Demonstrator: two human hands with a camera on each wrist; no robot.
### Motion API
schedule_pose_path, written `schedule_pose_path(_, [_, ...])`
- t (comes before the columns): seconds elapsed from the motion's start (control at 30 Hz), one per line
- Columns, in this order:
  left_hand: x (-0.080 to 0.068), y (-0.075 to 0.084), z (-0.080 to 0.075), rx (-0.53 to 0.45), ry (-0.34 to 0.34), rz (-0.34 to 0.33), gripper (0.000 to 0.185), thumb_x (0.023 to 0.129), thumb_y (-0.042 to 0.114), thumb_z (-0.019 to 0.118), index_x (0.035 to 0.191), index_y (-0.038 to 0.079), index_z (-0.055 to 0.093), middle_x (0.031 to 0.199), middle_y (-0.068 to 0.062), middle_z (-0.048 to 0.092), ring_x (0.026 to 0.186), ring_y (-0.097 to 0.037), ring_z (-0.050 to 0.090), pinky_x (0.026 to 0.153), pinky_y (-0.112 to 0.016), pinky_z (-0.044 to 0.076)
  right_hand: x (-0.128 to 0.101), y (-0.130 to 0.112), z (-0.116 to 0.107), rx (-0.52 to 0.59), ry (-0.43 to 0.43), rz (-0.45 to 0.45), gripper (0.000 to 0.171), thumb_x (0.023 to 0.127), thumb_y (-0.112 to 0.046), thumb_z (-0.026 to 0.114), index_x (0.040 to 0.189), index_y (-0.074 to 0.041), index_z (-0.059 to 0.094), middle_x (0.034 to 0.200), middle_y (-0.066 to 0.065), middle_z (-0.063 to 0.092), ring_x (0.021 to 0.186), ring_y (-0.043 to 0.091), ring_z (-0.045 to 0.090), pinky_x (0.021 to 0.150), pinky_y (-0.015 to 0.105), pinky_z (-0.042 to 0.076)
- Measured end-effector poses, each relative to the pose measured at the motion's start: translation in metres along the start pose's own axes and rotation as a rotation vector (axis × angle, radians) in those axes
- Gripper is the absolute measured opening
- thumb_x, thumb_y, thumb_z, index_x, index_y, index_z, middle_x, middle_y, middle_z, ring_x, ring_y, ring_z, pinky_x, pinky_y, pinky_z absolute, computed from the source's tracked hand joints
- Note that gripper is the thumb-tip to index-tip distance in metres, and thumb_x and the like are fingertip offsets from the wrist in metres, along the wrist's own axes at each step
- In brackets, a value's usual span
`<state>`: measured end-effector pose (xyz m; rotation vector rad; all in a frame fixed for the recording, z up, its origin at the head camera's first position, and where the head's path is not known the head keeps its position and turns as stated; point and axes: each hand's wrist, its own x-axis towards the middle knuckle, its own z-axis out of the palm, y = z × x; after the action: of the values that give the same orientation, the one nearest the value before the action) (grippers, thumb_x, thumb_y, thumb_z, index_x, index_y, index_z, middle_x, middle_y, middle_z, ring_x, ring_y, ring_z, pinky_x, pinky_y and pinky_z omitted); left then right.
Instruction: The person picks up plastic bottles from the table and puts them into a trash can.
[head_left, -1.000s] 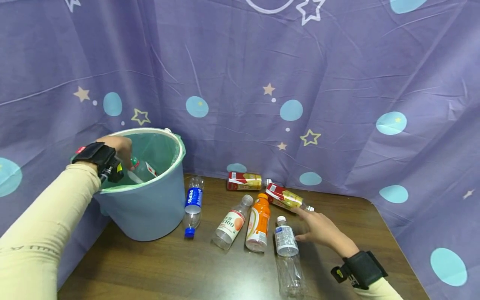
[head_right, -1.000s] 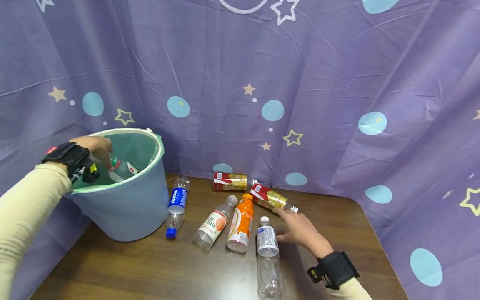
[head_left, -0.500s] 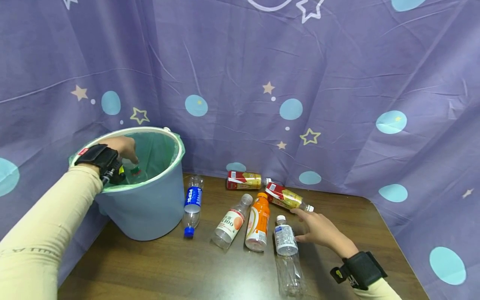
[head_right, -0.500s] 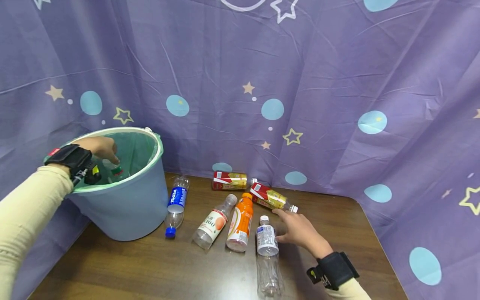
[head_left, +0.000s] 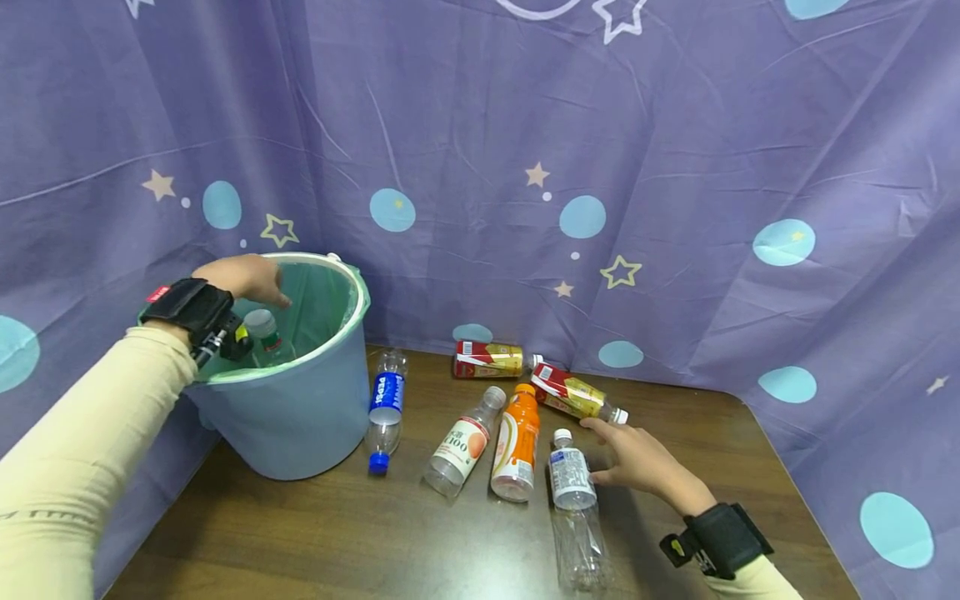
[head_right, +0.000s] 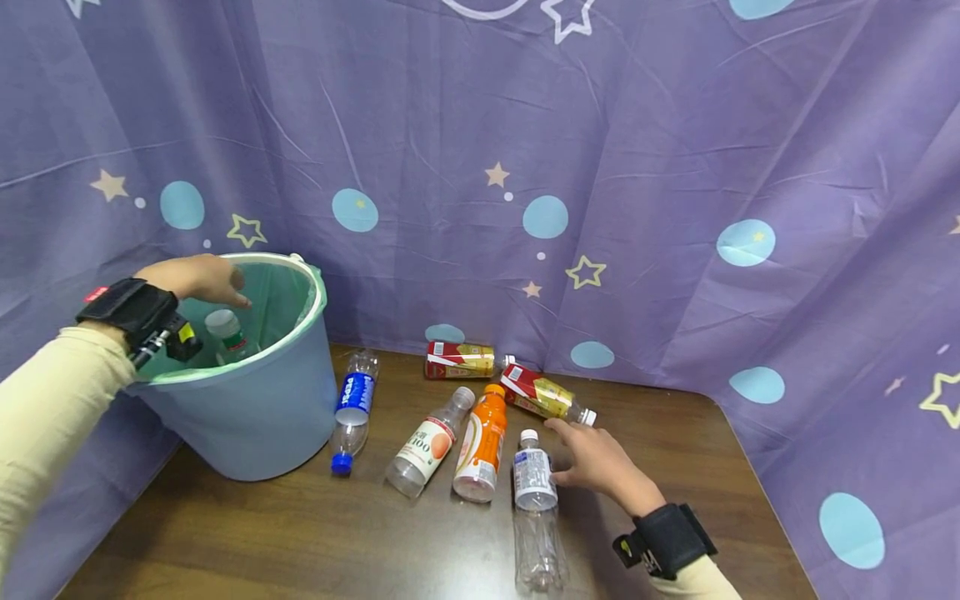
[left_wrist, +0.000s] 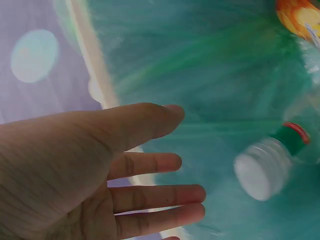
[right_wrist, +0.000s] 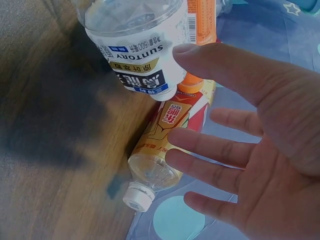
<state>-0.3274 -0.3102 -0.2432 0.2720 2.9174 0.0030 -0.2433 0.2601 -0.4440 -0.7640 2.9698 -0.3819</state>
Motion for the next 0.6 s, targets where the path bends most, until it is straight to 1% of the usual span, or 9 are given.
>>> schedule_pose_path(0.07, [-0.001,0.006,-0.005,0.000,0.037,-0.001,0.031,0.091,0.030,0.069,0.077,0.006,0.056,0.072,-0.003,0.045,0.069,-0.020,0.046,0.066,-0.039,0.039,0.000,0.000,0.000,0.001,-0.005,0.005,0.080,0.068,-0.029,0.093,0.135,-0.005,0.058,0.105,0.014,0.074,0.090,0.031,0.071,0.077,0.048,0.058])
schedule_pose_path(0.17, [-0.003,0.017,-0.013,0.010,0.089,0.026,0.030,0.092,0.031,0.068,0.084,0.004,0.060,0.077,-0.007,0.051,0.071,-0.022,0.048,0.066,-0.041,0.040,0.001,0.000,-0.001,-0.002,-0.010,0.013,0.080,0.068,-0.030,0.093,0.135,-0.005,0.058,0.106,0.014,0.074,0.089,0.030,0.071,0.077,0.047,0.058])
schedule_pose_path(0.2, [-0.003,0.021,-0.016,0.019,0.108,0.036,0.030,0.092,0.031,0.068,0.090,0.001,0.063,0.081,-0.012,0.057,0.074,-0.024,0.053,0.068,-0.043,0.044,0.002,0.000,-0.001,-0.004,-0.011,0.016,0.080,0.068,-0.031,0.093,0.136,-0.005,0.058,0.106,0.014,0.074,0.088,0.030,0.071,0.077,0.047,0.058])
schedule_pose_path(0.27, [-0.006,0.028,-0.023,0.036,0.137,0.050,0.036,0.094,0.031,0.067,0.110,-0.002,0.068,0.105,-0.022,0.066,0.090,-0.033,0.063,0.076,-0.051,0.050,0.003,0.000,-0.002,-0.005,-0.014,0.021,0.081,0.068,-0.032,0.093,0.136,-0.005,0.058,0.106,0.015,0.074,0.088,0.029,0.071,0.077,0.047,0.058])
schedule_pose_path(0.3, [-0.007,0.032,-0.026,0.037,0.153,0.058,0.040,0.095,0.030,0.066,0.117,-0.003,0.067,0.114,-0.025,0.066,0.097,-0.038,0.065,0.079,-0.054,0.051,0.003,0.000,-0.002,-0.004,-0.015,0.023,0.081,0.068,-0.032,0.093,0.136,-0.004,0.058,0.106,0.015,0.074,0.088,0.030,0.071,0.077,0.047,0.058])
schedule_pose_path(0.33, [-0.008,0.035,-0.029,0.038,0.171,0.067,0.041,0.095,0.030,0.065,0.119,-0.004,0.067,0.117,-0.027,0.066,0.100,-0.040,0.065,0.081,-0.055,0.051,0.004,-0.001,-0.003,-0.005,-0.015,0.024,0.082,0.068,-0.032,0.093,0.136,-0.004,0.058,0.107,0.015,0.074,0.089,0.030,0.071,0.077,0.048,0.058])
schedule_pose_path(0.37, [-0.009,0.038,-0.032,0.042,0.193,0.074,0.044,0.096,0.030,0.064,0.124,-0.004,0.066,0.125,-0.028,0.065,0.107,-0.043,0.065,0.083,-0.058,0.052,0.004,-0.001,-0.004,-0.003,-0.015,0.024,0.082,0.068,-0.032,0.093,0.136,-0.004,0.058,0.107,0.015,0.074,0.089,0.030,0.071,0.078,0.048,0.058])
schedule_pose_path(0.5, [-0.012,0.050,-0.039,0.045,0.256,0.095,0.043,0.097,0.030,0.061,0.123,-0.002,0.066,0.122,-0.028,0.066,0.108,-0.044,0.064,0.083,-0.059,0.051,0.005,-0.001,-0.006,0.004,-0.019,0.021,0.081,0.068,-0.031,0.093,0.136,-0.004,0.058,0.107,0.015,0.074,0.092,0.032,0.071,0.080,0.049,0.058])
schedule_pose_path(0.6, [-0.014,0.060,-0.043,0.058,0.277,0.103,0.044,0.097,0.030,0.061,0.126,-0.003,0.064,0.122,-0.028,0.066,0.107,-0.042,0.064,0.084,-0.059,0.051,0.006,-0.001,-0.006,0.008,-0.024,0.019,0.081,0.069,-0.032,0.093,0.136,-0.004,0.058,0.108,0.016,0.074,0.093,0.033,0.071,0.080,0.050,0.058])
